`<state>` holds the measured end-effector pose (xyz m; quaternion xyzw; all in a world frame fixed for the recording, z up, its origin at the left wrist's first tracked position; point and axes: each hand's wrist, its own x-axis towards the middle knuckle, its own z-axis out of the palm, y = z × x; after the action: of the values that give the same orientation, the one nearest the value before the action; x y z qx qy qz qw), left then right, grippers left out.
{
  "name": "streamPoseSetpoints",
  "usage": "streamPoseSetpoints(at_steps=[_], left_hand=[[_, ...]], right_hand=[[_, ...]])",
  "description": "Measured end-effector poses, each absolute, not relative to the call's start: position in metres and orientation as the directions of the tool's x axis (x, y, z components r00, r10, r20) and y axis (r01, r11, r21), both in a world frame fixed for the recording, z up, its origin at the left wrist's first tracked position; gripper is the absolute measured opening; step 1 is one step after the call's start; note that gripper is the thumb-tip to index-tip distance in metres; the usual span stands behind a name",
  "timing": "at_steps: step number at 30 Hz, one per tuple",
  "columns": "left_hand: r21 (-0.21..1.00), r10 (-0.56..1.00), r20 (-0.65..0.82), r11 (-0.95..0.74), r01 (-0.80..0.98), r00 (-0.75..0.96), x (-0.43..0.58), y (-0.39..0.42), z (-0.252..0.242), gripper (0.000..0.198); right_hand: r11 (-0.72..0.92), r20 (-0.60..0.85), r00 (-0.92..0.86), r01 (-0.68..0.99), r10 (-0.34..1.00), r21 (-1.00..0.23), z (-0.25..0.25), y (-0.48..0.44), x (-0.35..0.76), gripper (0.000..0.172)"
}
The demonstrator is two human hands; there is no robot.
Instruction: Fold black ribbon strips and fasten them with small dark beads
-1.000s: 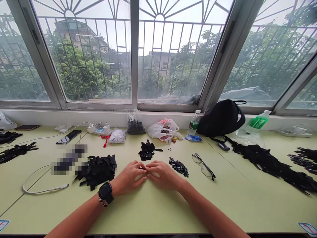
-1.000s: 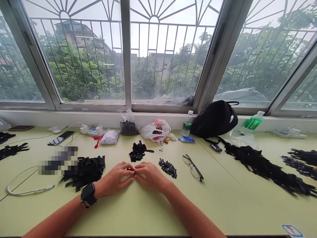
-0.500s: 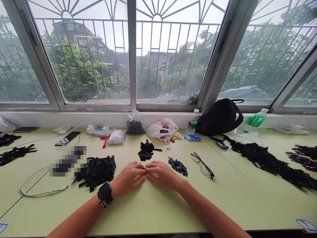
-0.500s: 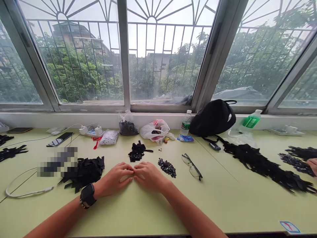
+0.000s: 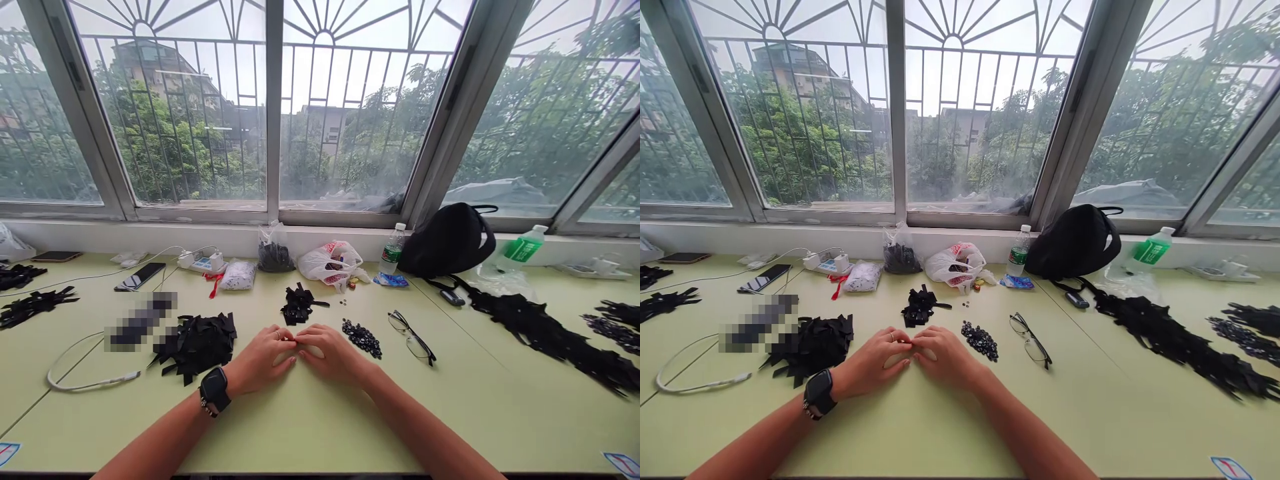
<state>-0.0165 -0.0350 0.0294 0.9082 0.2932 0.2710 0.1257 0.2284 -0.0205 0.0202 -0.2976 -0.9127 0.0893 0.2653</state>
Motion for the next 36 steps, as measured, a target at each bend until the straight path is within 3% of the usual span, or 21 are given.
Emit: streamPoseSetpoints(at_steps=[21,29,36], left_hand=[[0.387,0.589,0.432,-0.805,0.45,0.683,-0.017,-0.037,0.033,0.024],[0.405,0.584,0.421,-0.806,0.432,0.694,-0.018,-0.036,0.034,0.022],[0.415,0.583,0.438,-0.806,0.422,0.684,-0.017,-0.036,0.033,0.024]], right_hand=[[0.789,0.432,-0.66,0.529,0.614,-0.313,0.009,-0.011,0.232,0.035],[0.798,0.425,-0.677,0.527,0.602,-0.291,0.014,-0.016,0.231,0.029],[0.815,0.409,-0.709,0.543,0.574,-0.201,0.019,-0.019,0.229,0.024]])
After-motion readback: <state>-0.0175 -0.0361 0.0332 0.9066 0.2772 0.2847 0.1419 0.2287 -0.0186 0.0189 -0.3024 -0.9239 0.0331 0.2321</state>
